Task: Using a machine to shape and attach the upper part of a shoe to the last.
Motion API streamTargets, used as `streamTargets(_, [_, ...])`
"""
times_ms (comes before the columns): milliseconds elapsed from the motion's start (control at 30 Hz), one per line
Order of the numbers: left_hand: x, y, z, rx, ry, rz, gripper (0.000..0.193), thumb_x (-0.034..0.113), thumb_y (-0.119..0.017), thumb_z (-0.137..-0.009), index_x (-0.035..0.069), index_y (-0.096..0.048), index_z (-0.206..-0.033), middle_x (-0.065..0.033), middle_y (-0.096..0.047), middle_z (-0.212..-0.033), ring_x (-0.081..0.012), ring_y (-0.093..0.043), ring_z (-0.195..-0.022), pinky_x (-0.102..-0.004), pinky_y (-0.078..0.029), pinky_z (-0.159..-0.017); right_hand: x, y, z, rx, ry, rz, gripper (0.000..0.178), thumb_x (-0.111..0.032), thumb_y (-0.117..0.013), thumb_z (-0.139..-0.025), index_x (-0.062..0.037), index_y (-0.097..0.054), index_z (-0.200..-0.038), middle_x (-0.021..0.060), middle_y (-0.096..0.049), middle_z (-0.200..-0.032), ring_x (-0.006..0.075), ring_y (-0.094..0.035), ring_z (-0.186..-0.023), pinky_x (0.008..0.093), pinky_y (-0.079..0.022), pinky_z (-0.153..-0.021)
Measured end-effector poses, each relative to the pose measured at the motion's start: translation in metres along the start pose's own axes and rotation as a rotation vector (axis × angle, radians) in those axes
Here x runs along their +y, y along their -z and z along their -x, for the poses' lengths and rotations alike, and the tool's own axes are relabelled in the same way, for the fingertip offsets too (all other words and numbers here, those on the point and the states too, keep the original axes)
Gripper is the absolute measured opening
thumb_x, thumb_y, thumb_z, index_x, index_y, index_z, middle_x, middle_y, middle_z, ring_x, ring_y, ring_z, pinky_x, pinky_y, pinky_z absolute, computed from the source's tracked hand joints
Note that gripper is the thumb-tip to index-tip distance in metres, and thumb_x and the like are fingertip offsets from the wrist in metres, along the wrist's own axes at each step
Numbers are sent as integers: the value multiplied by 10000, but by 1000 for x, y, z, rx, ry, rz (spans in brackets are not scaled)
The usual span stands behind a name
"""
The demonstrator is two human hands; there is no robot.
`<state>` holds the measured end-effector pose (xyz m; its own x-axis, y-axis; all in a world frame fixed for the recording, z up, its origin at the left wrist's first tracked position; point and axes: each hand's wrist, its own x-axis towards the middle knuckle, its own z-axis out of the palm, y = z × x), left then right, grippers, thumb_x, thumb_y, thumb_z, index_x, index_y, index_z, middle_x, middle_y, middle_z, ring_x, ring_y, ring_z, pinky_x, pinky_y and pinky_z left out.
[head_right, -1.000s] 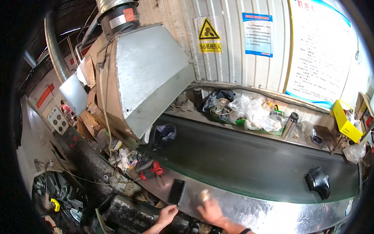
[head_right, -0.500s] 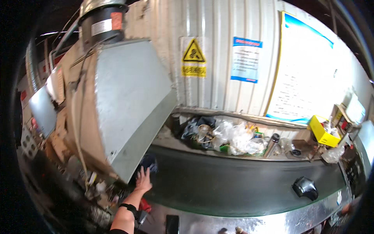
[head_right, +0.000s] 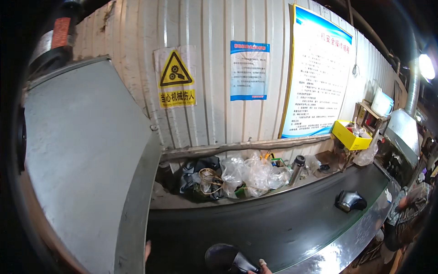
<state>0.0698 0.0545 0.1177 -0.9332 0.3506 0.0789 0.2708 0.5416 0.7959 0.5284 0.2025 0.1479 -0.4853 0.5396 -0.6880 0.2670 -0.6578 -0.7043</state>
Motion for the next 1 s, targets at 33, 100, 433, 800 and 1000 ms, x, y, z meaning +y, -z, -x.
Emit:
streamTargets(33, [-31,7,-6,47,124,-89,406,291,-727,-856,18,-655,-1148,-126,-708,-970,-222,-668,-894,-355,-516,-845,6,0,-12,23,15,-73,963,-203,-673,-954,-287,44,-1591,115,-513,-1407,254,-600,-1151,501,-518,-889])
streamTargets(100, [-76,22,-13,56,341,-197,458,276,-743,-830,17,-620,-1187,-134,-693,-1010,-231,-653,-934,-362,-508,-866,3,-1,-23,103,-124,-121,893,-201,-656,-958,-297,-32,-1588,97,-601,-1250,246,-634,-1028,472,-534,-814])
streamTargets(433, [-142,43,-19,82,623,-318,804,204,-824,-702,12,-446,-1385,-177,-617,-1209,-279,-583,-1134,-399,-468,-974,-10,6,7,-120,-156,-790,533,-285,-558,-1013,-462,-309,-1448,3,-593,-1164,227,-588,-942,563,-513,-671])
streamTargets(800, [95,38,178,-92,-645,-738,677,277,-845,-500,164,-689,-1149,-212,-384,-1391,-421,-353,-1279,-579,-312,-1028,20,149,65,-260,170,-710,815,-259,-789,-827,-452,-301,-1451,26,-380,-1500,378,-352,-1392,792,-373,-988])
streamTargets(1000, [177,-24,334,-410,-1074,-616,605,338,-794,-598,184,-610,-1154,-170,-430,-1319,-354,-364,-1267,-553,-308,-958,48,218,82,-47,297,-594,480,-353,-509,-992,-306,-346,-1441,74,-403,-1495,349,-398,-1377,702,-353,-1039])
